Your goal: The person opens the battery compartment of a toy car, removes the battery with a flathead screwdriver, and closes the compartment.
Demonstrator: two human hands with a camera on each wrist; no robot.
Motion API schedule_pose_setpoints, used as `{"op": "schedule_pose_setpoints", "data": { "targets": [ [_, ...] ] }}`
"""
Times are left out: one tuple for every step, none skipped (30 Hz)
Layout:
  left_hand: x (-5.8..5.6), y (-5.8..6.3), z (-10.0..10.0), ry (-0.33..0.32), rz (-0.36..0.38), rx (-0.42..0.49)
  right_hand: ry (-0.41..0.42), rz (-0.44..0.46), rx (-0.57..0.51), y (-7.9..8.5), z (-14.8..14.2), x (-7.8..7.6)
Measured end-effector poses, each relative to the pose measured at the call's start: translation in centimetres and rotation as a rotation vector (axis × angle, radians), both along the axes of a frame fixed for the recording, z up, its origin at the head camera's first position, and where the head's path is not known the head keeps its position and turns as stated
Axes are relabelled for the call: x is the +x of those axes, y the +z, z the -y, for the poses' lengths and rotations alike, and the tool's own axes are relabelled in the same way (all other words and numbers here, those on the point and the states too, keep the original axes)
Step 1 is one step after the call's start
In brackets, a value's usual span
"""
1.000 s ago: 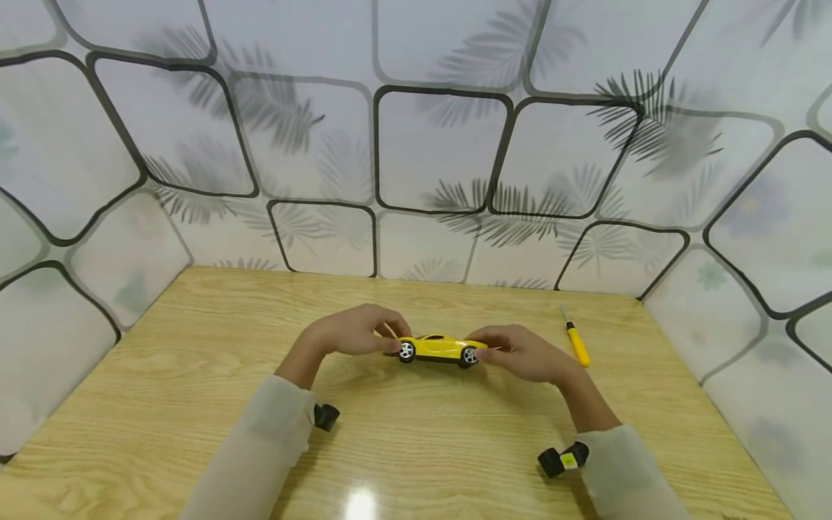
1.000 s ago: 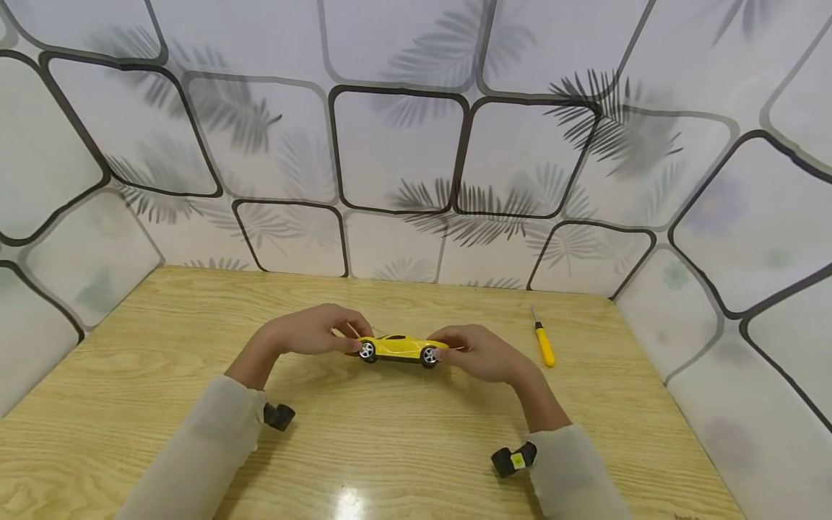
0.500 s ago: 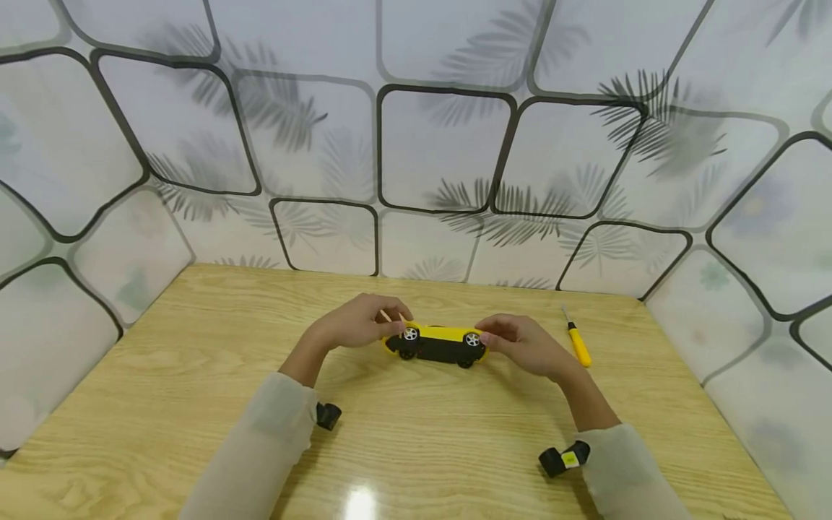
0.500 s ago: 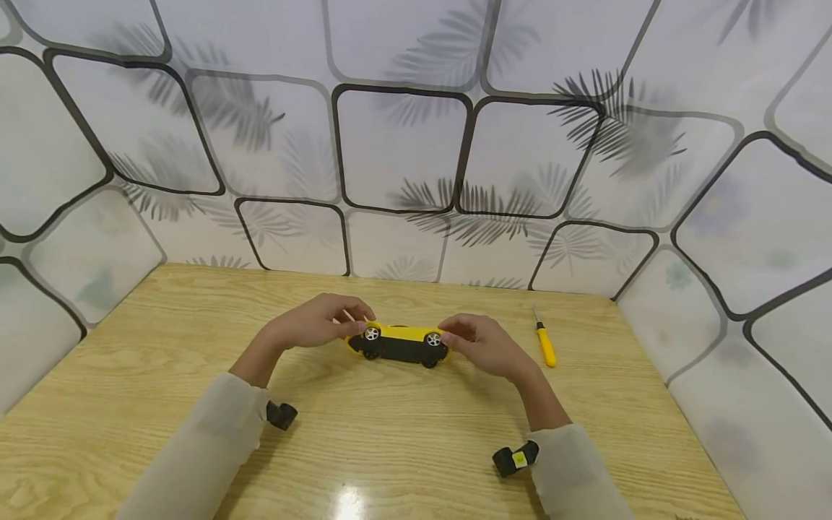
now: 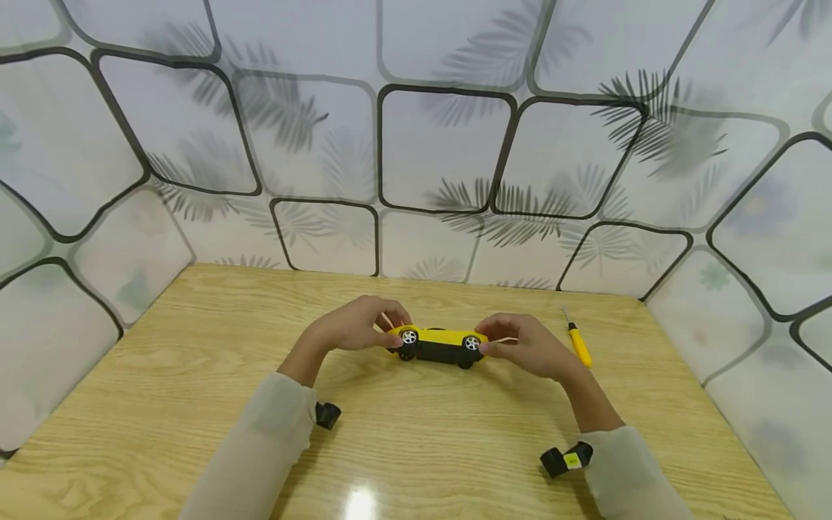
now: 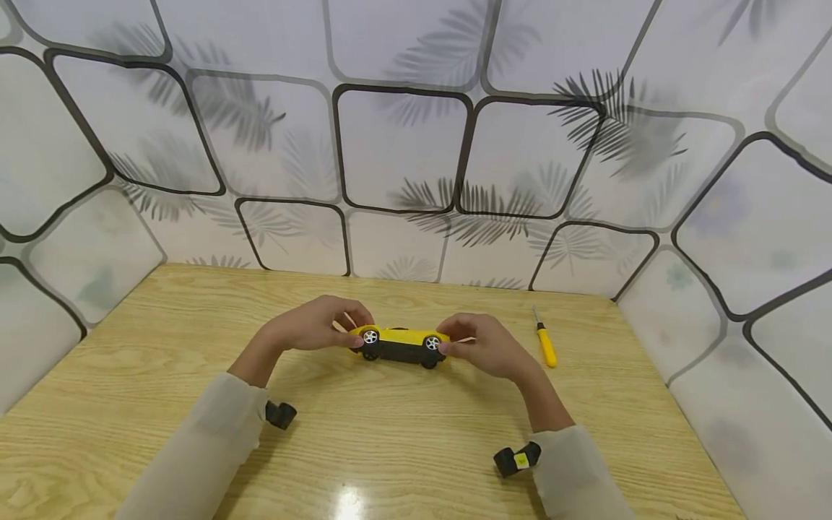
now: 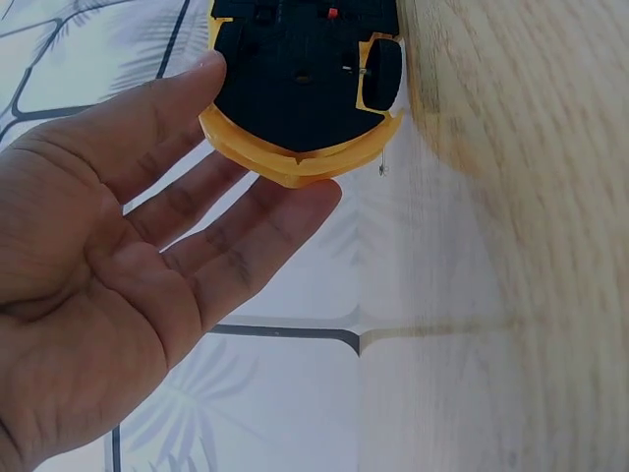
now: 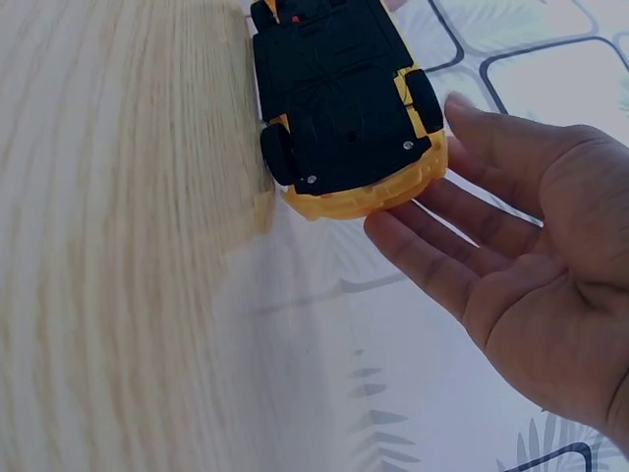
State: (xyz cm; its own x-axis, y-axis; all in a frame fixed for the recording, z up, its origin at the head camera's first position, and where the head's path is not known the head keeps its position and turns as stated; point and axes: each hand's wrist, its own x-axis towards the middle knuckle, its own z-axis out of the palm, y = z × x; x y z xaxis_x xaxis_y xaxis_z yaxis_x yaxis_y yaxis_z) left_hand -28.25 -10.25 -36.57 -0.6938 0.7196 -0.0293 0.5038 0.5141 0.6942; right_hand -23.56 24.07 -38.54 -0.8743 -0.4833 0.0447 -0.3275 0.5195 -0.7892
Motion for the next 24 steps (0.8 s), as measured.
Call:
{"op": "schedule_pose_setpoints", "data": {
  "targets": [
    [-0.02,-0.01,0.02,0.005,-0.004,-0.003,0.005,0.009,-0.013,-0.06,-0.07,-0.02],
    [-0.04,-0.02,0.03,0.010,-0.006,-0.004,0.015,0.017,-0.025,-0.14,-0.15,-0.06],
    [-0.04,-0.04,0.05,0.014,-0.007,-0.004,0.024,0.021,-0.036,-0.21,-0.20,-0.09],
    [-0.05,-0.06,0.10,0.016,-0.011,-0.002,0.029,0.025,-0.042,-0.26,-0.21,-0.11],
    [-0.05,-0.07,0.12,0.019,-0.014,0.000,0.030,0.020,-0.043,-0.32,-0.20,-0.13],
    [-0.07,-0.09,0.14,0.021,-0.019,0.004,0.030,0.010,-0.035,-0.36,-0.16,-0.15],
    [-0.10,-0.11,0.15,0.025,-0.026,0.006,0.027,-0.003,-0.025,-0.41,-0.11,-0.17],
    [-0.12,-0.14,0.16,0.028,-0.031,0.011,0.023,-0.015,-0.016,-0.46,-0.05,-0.18],
    [-0.15,-0.16,0.17,0.032,-0.036,0.015,0.015,-0.028,-0.007,-0.45,0.06,-0.16],
    [-0.17,-0.19,0.17,0.035,-0.040,0.022,0.006,-0.039,0.003,-0.44,0.15,-0.14],
    [-0.19,-0.20,0.14,0.041,-0.039,0.029,-0.003,-0.048,0.012,-0.48,0.22,-0.13],
    [-0.22,-0.23,0.12,0.045,-0.037,0.037,-0.011,-0.055,0.020,-0.50,0.30,-0.12],
    [-0.25,-0.25,0.12,0.050,-0.035,0.044,-0.020,-0.063,0.026,-0.50,0.38,-0.09],
    [-0.27,-0.25,0.11,0.055,-0.031,0.050,-0.027,-0.068,0.030,-0.52,0.43,-0.09],
    [-0.30,-0.27,0.10,0.060,-0.028,0.055,-0.035,-0.074,0.033,-0.53,0.48,-0.08],
    [-0.31,-0.27,0.10,0.064,-0.023,0.059,-0.042,-0.077,0.036,-0.58,0.50,-0.09],
    [-0.31,-0.26,0.10,0.070,-0.018,0.061,-0.048,-0.079,0.038,-0.63,0.51,-0.11],
    [-0.31,-0.26,0.11,0.076,-0.013,0.062,-0.051,-0.084,0.038,-0.66,0.52,-0.13],
    [-0.34,-0.26,0.11,0.083,-0.008,0.060,-0.052,-0.085,0.036,-0.67,0.51,-0.14],
    [-0.37,-0.26,0.11,0.089,-0.002,0.057,-0.052,-0.084,0.034,-0.71,0.48,-0.16],
    [-0.36,-0.26,0.13,0.091,0.008,0.057,-0.050,-0.083,0.032,-0.71,0.46,-0.18],
    [-0.33,-0.24,0.16,0.093,0.015,0.057,-0.049,-0.082,0.030,-0.71,0.44,-0.19],
    [-0.34,-0.24,0.17,0.094,0.020,0.056,-0.047,-0.081,0.027,-0.70,0.43,-0.20],
    [-0.35,-0.24,0.18,0.094,0.024,0.055,-0.044,-0.079,0.023,-0.70,0.42,-0.22]
  ]
}}
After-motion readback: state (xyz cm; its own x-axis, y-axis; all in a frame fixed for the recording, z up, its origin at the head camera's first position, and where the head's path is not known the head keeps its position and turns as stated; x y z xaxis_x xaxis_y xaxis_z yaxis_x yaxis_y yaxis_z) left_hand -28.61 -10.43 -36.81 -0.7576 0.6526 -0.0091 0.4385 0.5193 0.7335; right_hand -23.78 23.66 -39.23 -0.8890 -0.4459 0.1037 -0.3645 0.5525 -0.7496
